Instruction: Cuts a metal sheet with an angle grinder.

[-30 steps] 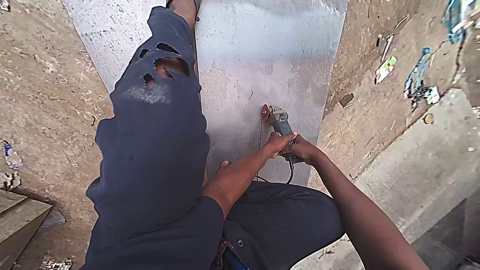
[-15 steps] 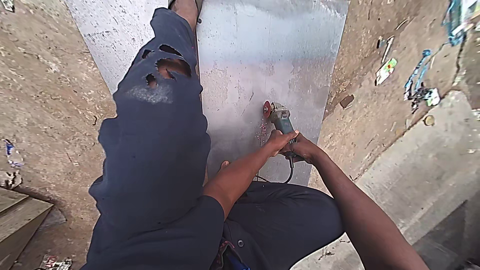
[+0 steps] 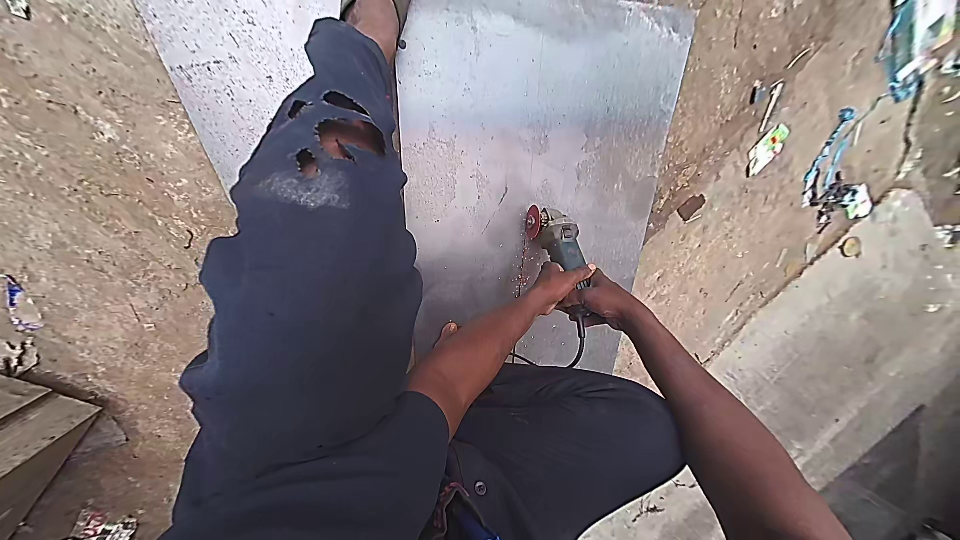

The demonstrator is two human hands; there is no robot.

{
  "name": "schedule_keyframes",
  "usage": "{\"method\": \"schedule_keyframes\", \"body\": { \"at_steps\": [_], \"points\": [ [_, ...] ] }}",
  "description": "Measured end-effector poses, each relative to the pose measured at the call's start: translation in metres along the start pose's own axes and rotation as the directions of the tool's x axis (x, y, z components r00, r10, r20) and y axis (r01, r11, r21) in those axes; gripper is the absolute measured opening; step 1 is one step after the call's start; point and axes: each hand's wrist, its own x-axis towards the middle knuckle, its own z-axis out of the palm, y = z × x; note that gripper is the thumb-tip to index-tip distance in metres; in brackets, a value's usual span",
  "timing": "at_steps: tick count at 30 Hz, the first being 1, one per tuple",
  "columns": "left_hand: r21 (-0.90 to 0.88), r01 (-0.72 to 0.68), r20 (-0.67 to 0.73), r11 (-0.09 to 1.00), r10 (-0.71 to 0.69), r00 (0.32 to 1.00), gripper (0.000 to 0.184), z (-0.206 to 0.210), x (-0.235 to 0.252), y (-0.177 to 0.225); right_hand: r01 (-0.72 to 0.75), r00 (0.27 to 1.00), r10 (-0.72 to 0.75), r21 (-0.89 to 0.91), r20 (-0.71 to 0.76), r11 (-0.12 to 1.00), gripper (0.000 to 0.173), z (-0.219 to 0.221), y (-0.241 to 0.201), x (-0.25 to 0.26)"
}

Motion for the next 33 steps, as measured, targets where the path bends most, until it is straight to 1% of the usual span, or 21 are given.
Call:
{"method": "schedule_keyframes", "body": {
  "at_steps": [1,3,9,10,13,16,18,20,25,27,29,33],
  "points": [
    [-0.001,0.002,-0.005,1.000,-0.002,1.000,0.064,0.000,0.001,-0.001,-0.004,1.000,0.004,-0.002,-0.003,1.000,0.067,0.000,0.000,0.000],
    [0.041,0.008,0.001,0.999,-0.008,1.000,0.069,-0.001,-0.001,-0.005,-0.008,1.000,0.009,-0.008,0.007,1.000,0.067,0.001,0.000,0.000],
    [0.063,0.012,-0.016,0.998,-0.011,1.000,0.072,0.000,-0.007,-0.006,0.002,1.000,-0.002,0.003,0.012,1.000,0.058,0.000,0.000,0.000],
    [0.068,0.004,-0.020,0.998,-0.003,1.000,0.071,0.000,-0.008,-0.004,0.006,1.000,-0.006,0.004,0.010,1.000,0.058,-0.001,-0.001,0.000],
    [0.072,0.005,-0.022,0.997,-0.004,1.000,0.067,0.001,-0.016,0.004,0.003,1.000,-0.003,0.007,0.003,1.000,0.064,-0.001,-0.001,-0.001],
    [0.045,0.013,-0.005,0.999,-0.013,1.000,0.058,0.000,-0.022,0.017,0.022,1.000,-0.022,0.020,-0.007,1.000,0.061,-0.001,-0.002,-0.001],
    [0.054,0.017,-0.003,0.998,-0.017,1.000,0.059,0.000,-0.022,0.018,0.027,1.000,-0.027,0.016,-0.008,0.999,0.058,-0.002,-0.003,-0.001],
    [0.068,0.029,-0.002,0.997,-0.029,1.000,0.061,-0.001,-0.022,0.020,0.028,1.000,-0.028,0.016,-0.007,0.999,0.060,-0.002,-0.003,0.001],
    [0.001,-0.006,-0.005,1.000,0.006,1.000,0.060,0.000,0.007,0.010,0.025,1.000,-0.025,0.030,-0.020,0.999,0.063,-0.002,-0.006,0.001],
    [0.015,-0.001,-0.001,1.000,0.001,1.000,0.059,-0.001,-0.001,0.015,0.025,0.999,-0.025,0.028,-0.022,0.999,0.062,-0.002,-0.007,0.001],
    [0.061,0.008,0.001,0.998,-0.008,1.000,0.058,-0.002,-0.016,0.022,0.015,1.000,-0.014,0.028,-0.019,1.000,0.064,-0.002,-0.008,0.002],
    [0.095,0.016,-0.014,0.995,-0.015,1.000,0.060,-0.003,-0.022,0.024,0.006,1.000,-0.005,0.030,-0.020,1.000,0.063,-0.001,-0.008,0.001]
  ]
}}
